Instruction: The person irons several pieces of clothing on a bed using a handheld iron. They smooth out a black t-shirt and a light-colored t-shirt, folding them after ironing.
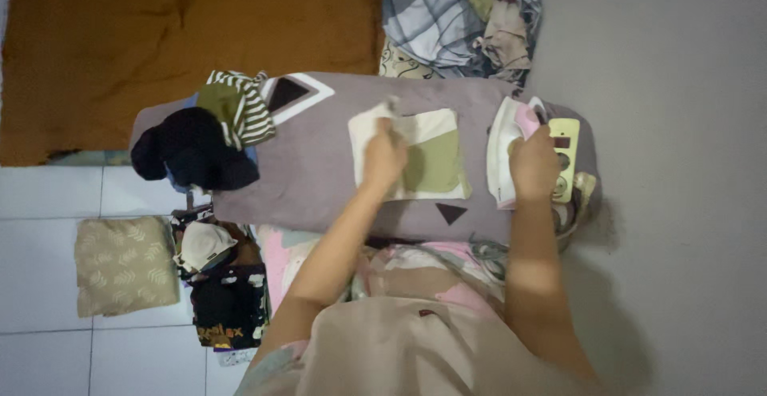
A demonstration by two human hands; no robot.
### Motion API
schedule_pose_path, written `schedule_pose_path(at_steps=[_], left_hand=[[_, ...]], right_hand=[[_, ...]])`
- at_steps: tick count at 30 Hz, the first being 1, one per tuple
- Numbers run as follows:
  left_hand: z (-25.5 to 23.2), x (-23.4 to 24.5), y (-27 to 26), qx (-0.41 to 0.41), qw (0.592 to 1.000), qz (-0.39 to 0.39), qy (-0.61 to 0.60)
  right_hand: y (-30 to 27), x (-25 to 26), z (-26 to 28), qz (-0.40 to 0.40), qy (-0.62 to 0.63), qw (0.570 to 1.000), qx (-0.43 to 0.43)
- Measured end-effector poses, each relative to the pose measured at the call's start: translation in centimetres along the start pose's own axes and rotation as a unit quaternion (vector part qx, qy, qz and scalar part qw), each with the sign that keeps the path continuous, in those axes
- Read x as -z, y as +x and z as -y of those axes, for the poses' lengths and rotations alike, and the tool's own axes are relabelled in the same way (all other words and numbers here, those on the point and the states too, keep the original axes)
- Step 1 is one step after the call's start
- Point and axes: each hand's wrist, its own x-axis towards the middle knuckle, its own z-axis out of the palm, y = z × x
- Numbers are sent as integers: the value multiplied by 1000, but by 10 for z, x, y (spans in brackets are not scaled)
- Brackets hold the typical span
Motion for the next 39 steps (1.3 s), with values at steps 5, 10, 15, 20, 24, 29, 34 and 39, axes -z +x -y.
schedule_pose_path(at_steps=[5,10,15,20,24,29,34,39], left_hand=[[-64,-46,-43,-78,989,120,-28],[-31,-47,-78,-241,926,150,250],[13,-81,-70,-299,888,7,348],[-1,-82,-31,-28,980,165,107],[-35,-12,-11,132,909,171,-357],[-30,35,-2,139,668,209,-700],[77,26,3,216,775,-38,-593],[137,26,-8,71,944,-294,-131]], right_hand=[[-5,25,12,29,15,999,6],[-11,37,22,35,33,999,2],[-11,40,27,52,47,997,-26],[-10,31,22,23,10,999,-22],[-11,22,21,21,26,999,-20],[-12,22,22,12,10,1000,-25],[-13,19,22,7,-4,1000,-14],[-6,10,17,-18,-50,999,2]])
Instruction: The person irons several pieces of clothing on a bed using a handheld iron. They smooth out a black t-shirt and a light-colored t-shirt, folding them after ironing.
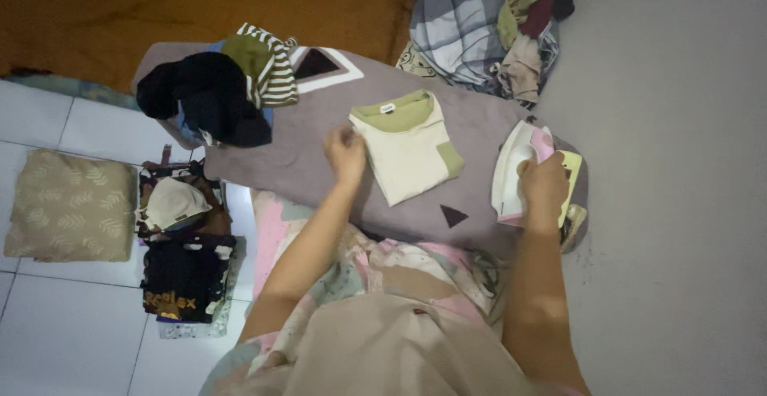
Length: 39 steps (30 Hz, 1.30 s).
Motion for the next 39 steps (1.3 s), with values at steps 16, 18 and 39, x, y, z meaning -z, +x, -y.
schedule_pose_path(at_steps=[16,18,39], left_hand=[[-98,-118,48,-286,904,263,179],[-94,-132,54,-263,905,278,183],[-32,-9,77,-59,984,97,139]], right_hand=[[-31,-184,23,130,317,939,12],[-34,-190,15,149,408,901,21],[-101,-98,143,-8,168,894,415]])
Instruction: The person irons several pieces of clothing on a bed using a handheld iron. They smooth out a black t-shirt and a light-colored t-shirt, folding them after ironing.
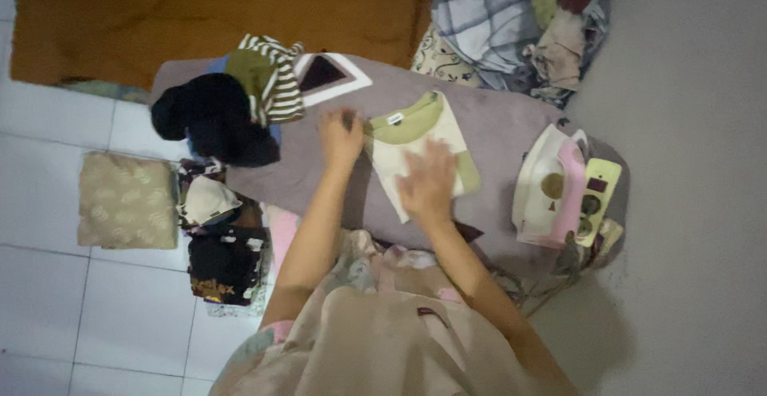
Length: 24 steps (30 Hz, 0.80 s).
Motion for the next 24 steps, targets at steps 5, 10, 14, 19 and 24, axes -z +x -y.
schedule_pose_path(at_steps=[5,10,14,19,24], left_hand=[[22,5,-13,-30,997,-11,66],[30,1,-4,102,993,53,8],[43,-5,-7,39,998,45,-2],[68,-7,-10,-9,996,63,-69],[72,-1,-9,15,965,83,-247]], right_hand=[[9,-22,21,144,6,988,53],[-5,46,-33,0,-14,996,-87],[-43,136,-98,-93,-296,920,-238],[-28,165,-139,33,-70,903,-422],[-5,176,-102,109,-20,884,-455]])
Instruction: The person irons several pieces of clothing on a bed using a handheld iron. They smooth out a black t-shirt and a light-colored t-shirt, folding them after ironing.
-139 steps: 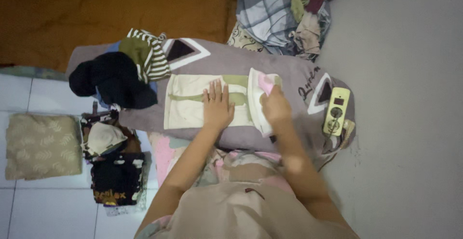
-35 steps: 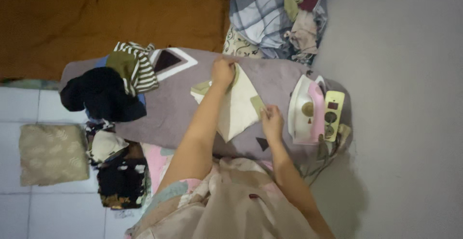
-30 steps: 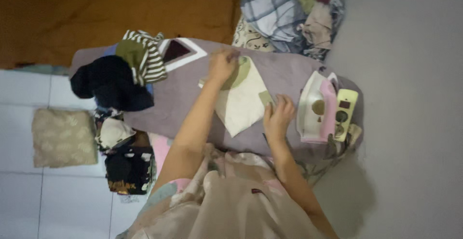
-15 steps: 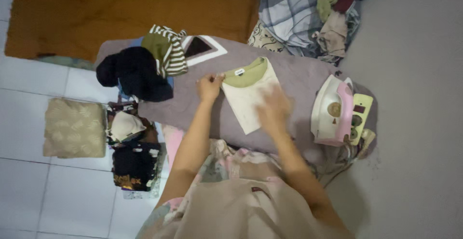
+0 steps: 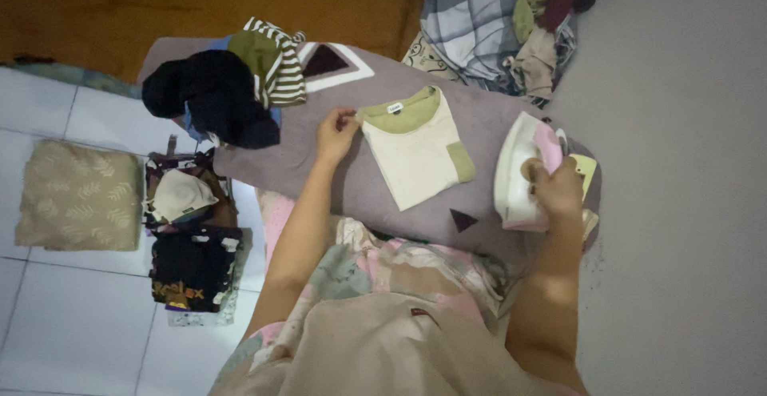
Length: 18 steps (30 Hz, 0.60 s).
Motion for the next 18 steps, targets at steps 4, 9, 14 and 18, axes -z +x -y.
schedule_pose_path(at_steps=[4,9,14,18], left_hand=[[-6,2,-12,-2,1000,21,5],[-18,-5,-7,-45,994,-30,92],[-17,-4,-7,-32,991,-41,124],[-20,-3,-7,-14,994,-44,99]], right_hand=[[-29,-22,37,74,1,991,-112],[-44,-93,83,-59,-19,983,172],[7,-120,119,-40,-30,990,131],[35,-111,128,-36,-29,986,161]])
